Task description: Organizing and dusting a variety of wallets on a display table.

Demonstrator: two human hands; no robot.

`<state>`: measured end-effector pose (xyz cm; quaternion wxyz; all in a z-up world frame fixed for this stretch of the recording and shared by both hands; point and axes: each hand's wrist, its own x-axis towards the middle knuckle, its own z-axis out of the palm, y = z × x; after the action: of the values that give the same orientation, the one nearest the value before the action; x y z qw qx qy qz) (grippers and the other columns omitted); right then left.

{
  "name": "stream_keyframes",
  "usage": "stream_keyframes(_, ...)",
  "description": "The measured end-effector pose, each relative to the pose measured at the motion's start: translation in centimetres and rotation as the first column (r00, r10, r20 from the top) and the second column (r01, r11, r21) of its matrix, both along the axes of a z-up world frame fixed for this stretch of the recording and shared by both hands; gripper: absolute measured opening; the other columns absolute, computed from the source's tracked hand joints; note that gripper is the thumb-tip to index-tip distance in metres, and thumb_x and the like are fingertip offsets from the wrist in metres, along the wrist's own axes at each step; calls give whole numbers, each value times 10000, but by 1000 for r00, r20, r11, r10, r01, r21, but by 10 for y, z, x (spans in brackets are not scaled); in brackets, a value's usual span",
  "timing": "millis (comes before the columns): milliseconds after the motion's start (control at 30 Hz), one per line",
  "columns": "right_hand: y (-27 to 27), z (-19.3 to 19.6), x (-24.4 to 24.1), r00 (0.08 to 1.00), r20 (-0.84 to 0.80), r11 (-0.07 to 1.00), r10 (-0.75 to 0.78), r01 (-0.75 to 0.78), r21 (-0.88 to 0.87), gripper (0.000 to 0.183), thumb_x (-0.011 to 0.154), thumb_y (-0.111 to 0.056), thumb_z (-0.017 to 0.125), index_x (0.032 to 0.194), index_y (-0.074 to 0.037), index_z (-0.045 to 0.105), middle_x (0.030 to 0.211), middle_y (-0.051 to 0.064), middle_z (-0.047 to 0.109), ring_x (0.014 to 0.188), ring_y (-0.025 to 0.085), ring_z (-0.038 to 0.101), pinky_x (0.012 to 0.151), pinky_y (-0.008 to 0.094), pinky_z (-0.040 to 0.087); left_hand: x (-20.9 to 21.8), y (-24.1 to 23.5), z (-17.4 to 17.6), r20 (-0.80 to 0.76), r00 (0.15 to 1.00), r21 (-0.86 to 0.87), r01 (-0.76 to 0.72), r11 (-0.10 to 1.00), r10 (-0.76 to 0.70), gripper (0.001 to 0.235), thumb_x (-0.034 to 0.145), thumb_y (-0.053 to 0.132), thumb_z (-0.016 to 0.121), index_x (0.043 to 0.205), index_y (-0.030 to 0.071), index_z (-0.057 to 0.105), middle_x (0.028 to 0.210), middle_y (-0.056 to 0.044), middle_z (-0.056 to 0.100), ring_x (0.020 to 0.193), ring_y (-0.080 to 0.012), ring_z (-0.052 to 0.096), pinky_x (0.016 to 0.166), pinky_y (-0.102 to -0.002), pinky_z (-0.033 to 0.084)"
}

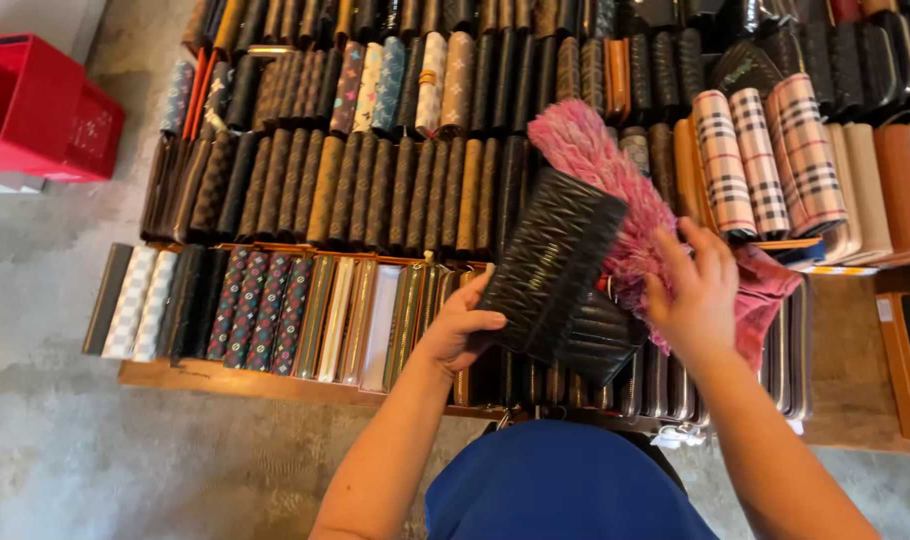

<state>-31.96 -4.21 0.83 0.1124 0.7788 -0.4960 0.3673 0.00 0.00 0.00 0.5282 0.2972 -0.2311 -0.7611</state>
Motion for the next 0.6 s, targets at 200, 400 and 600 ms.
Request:
stream_keyframes(200,6,-28,-11,969,-161,703,-186,246,667,961,733,-401,835,1522,-17,445,1333,291,588,1139,521,623,940,632,539,10,-10,-12,-115,985,67,-120,991,127,587,677,-92,726,1251,14,655,1033,-210,733,946,-345,737,810,-458,612)
stream_keyframes(400,5,-30,-15,971,-201,778,-126,223,588,829,738,-274,795,1451,45,516,1087,294,638,941,477,625,835,505,516,58,-1,6,-25,977,-29,-212,977,211,592,774,-65,680,1356,-23,578,1235,-160,696,1041,-256,678,976,-340,518)
stream_keyframes(600,15,-37,-11,926,-329,853,-186,319,413,822,810,-409,760,1469,27,534,1375,253,562,1119,478,566,897,547,519,158,40,46,388,801,-169,-424,890,456,985,743,-169,650,1599,160,291,1368,-211,617,1111,-297,658,952,-371,546)
